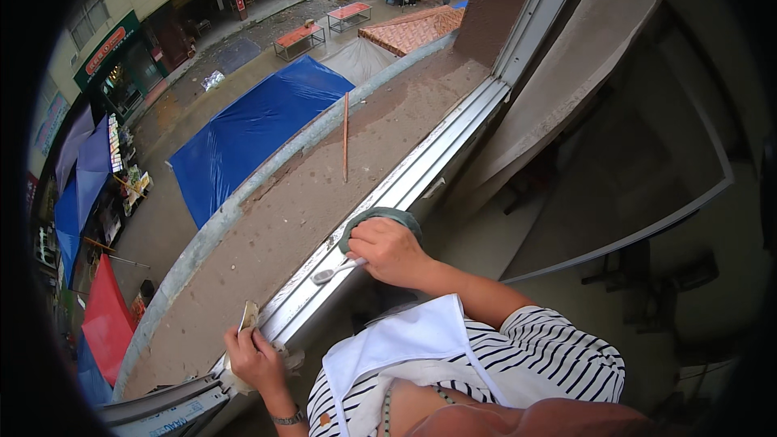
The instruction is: The person cleans the window frame and sill using a toothbrush and a cloth. They scrub the grooves and wipe away debris while standing on a balcony overlooking a market street.
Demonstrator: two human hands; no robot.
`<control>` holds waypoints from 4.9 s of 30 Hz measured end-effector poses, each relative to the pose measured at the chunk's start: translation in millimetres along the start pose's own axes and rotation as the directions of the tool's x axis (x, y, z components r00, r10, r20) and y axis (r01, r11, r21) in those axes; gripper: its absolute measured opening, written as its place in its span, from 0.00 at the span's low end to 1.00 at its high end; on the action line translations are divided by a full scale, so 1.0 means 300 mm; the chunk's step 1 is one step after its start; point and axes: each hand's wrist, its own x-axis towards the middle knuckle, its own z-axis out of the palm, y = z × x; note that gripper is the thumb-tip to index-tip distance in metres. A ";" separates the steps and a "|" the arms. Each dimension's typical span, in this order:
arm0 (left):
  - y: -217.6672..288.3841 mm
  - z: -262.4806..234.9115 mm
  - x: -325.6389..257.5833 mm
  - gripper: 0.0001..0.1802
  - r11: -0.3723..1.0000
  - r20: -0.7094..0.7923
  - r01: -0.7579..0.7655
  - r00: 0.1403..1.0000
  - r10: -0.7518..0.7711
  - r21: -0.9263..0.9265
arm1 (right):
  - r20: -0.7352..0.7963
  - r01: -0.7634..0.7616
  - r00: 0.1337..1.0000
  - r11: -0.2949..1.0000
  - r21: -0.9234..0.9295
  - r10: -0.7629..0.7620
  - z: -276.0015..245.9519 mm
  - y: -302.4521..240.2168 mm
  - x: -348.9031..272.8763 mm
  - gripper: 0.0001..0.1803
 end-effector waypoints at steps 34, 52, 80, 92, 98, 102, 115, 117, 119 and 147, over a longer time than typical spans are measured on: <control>0.024 -0.009 0.000 0.03 0.999 -0.021 0.013 1.000 -0.014 -0.037 | -0.450 0.190 0.700 0.462 0.866 0.555 -0.606 0.331 -0.012 0.22; 0.015 0.018 -0.002 0.03 0.993 -0.003 0.117 0.993 -0.117 0.020 | -0.314 -0.685 0.726 0.608 -0.400 0.611 -0.669 1.134 0.052 0.23; -0.043 0.036 -0.007 0.04 0.999 0.029 0.035 0.999 -0.036 0.033 | 0.034 -0.182 0.977 0.897 -0.402 0.213 -0.225 0.492 0.122 0.08; 0.000 0.019 -0.005 0.04 0.994 -0.018 0.109 0.994 -0.109 0.013 | -0.101 -0.391 0.876 0.573 -0.721 0.471 -0.458 1.097 0.097 0.11; -0.010 0.030 -0.007 0.05 0.995 -0.004 0.087 0.996 -0.087 0.039 | -0.068 -0.355 0.898 0.625 -0.695 0.435 -0.252 0.698 0.124 0.10; -0.007 0.031 -0.010 0.05 0.996 0.003 0.081 0.997 -0.081 0.022 | -0.070 -0.350 0.915 0.699 -0.623 0.396 -0.101 0.416 0.127 0.10; 0.025 -0.002 0.007 0.04 0.999 -0.038 -0.044 0.998 0.043 -0.027 | 0.044 -0.206 0.977 0.977 -0.063 0.209 0.212 -0.200 0.154 0.10; 0.016 -0.016 0.004 0.05 0.999 -0.053 -0.025 0.998 0.023 -0.041 | 0.060 -0.291 0.957 0.942 0.168 0.285 0.226 -0.249 0.181 0.11; 0.008 -0.022 0.001 0.05 0.995 -0.068 -0.027 0.998 0.020 -0.094 | 0.036 -0.372 0.921 0.847 0.380 0.388 0.175 -0.243 0.217 0.16; 0.158 -0.276 -0.410 0.05 0.884 -0.443 0.452 0.773 -0.454 -0.116 | 0.280 0.135 0.568 0.423 0.896 -0.774 0.418 -0.463 0.538 0.13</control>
